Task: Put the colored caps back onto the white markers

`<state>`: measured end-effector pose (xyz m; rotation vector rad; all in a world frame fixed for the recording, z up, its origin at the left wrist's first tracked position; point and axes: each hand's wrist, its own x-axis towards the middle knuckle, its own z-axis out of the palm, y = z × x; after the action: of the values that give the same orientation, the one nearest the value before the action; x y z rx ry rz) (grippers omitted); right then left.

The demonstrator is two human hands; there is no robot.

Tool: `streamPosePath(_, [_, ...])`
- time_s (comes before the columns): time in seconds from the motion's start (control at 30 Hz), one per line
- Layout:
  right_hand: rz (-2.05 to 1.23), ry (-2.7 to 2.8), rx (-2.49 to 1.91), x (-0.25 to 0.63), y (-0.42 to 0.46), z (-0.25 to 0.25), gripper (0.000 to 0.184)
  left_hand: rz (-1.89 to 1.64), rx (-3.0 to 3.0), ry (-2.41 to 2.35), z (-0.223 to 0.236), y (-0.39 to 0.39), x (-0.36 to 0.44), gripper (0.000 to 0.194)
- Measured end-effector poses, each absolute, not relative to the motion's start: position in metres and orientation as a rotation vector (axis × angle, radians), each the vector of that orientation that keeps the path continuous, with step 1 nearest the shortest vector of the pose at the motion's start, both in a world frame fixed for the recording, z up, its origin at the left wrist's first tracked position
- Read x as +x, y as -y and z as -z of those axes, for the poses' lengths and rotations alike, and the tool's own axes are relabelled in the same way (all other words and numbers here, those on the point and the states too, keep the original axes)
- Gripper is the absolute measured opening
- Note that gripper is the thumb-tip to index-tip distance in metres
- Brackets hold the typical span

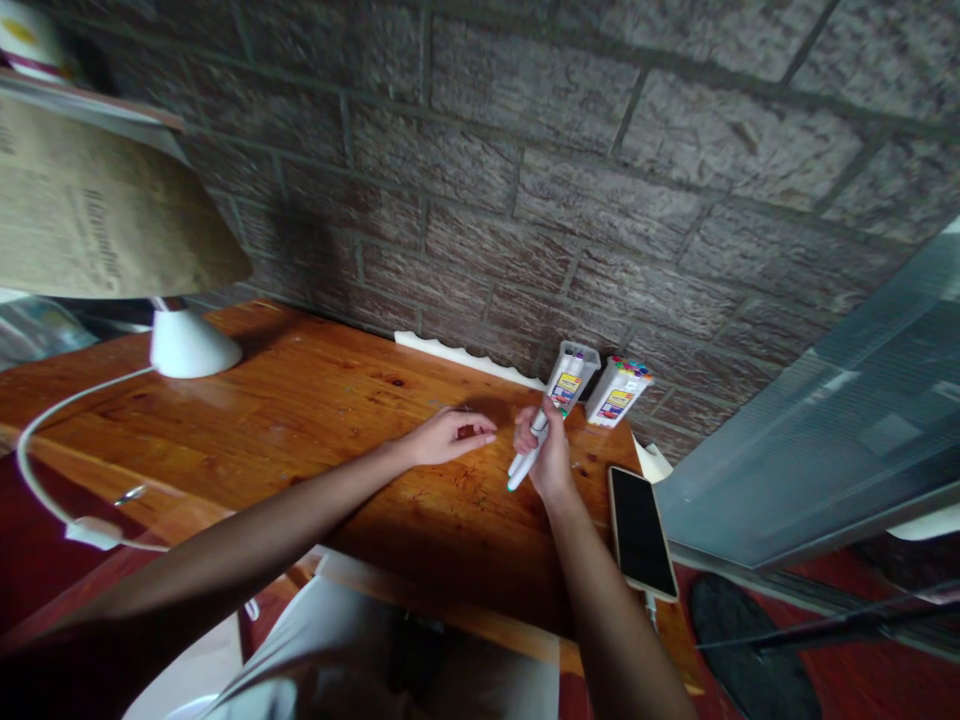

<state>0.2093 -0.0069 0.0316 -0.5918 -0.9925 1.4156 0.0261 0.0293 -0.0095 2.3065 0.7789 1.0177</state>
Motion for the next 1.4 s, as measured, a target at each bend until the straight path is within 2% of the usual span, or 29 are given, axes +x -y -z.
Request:
streamPosePath(0.3, [-1.469,1.006,-0.576,0.21,0.009,-0.036,0.036,-0.978,2.318,-0.781,0.01,-0.029,0.027,0.033])
streamPosePath(0.53, [-1.506,1.025,-0.549,0.202,0.011,-0.034,0.044,-0.973,2.351,-0.769,0.009,-0.029,0.026,0.031])
streamPosePath(0.9, [-1.513,1.315,-0.616,0.209,0.019,-0.026,0.067,-0.987,2.384,-0.786,0.009,-0.03,0.024,0.029])
streamPosePath(1.4, [-1.55,1.365,-0.62,0.2,0.018,-0.021,0.068,-1.021,2.362,-0.81,0.006,-0.029,0.023,0.035])
